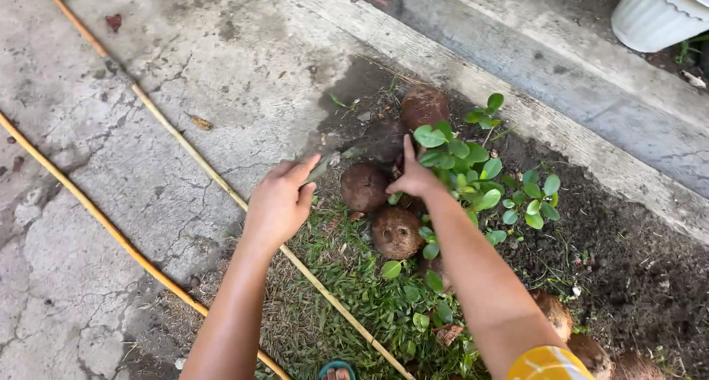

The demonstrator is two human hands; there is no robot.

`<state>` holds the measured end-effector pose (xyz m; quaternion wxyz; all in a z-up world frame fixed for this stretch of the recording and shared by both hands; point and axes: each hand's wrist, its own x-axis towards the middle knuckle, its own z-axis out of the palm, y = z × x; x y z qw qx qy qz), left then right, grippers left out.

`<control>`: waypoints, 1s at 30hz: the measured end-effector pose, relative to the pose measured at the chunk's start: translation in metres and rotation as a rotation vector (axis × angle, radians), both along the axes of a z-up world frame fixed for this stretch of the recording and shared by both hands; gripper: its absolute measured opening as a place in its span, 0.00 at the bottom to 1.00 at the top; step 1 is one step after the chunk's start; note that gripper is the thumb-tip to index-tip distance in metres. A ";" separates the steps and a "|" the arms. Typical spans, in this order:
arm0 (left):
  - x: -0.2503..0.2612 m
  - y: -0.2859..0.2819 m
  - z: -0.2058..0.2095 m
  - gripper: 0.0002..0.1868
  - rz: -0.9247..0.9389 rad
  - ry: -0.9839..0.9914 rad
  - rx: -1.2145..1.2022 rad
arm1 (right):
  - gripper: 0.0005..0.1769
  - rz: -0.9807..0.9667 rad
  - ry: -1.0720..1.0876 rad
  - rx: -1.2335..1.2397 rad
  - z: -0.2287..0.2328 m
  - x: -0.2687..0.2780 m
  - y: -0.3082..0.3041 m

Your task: Weeding and digging in a garden bed using a hand trowel and bare hands

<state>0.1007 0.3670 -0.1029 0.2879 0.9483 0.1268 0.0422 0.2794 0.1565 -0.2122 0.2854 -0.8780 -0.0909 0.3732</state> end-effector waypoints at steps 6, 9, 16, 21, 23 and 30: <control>0.002 0.005 -0.025 0.26 -0.022 0.000 0.042 | 0.76 0.106 -0.215 -0.103 -0.070 0.001 -0.026; 0.008 0.002 -0.028 0.24 -0.040 0.037 0.010 | 0.45 0.072 -0.227 -0.044 -0.089 -0.014 -0.026; 0.005 -0.013 -0.022 0.25 -0.087 -0.005 -0.001 | 0.38 -0.518 0.202 0.473 -0.146 0.002 -0.033; -0.006 -0.019 0.004 0.26 0.021 0.049 -0.066 | 0.18 0.073 -0.904 0.335 -0.187 -0.017 -0.039; -0.006 -0.015 0.000 0.26 0.014 0.008 -0.034 | 0.21 0.175 -0.808 0.362 -0.129 -0.068 -0.017; -0.001 -0.020 0.012 0.26 0.033 -0.080 0.039 | 0.28 0.354 -0.362 0.432 -0.078 -0.201 0.063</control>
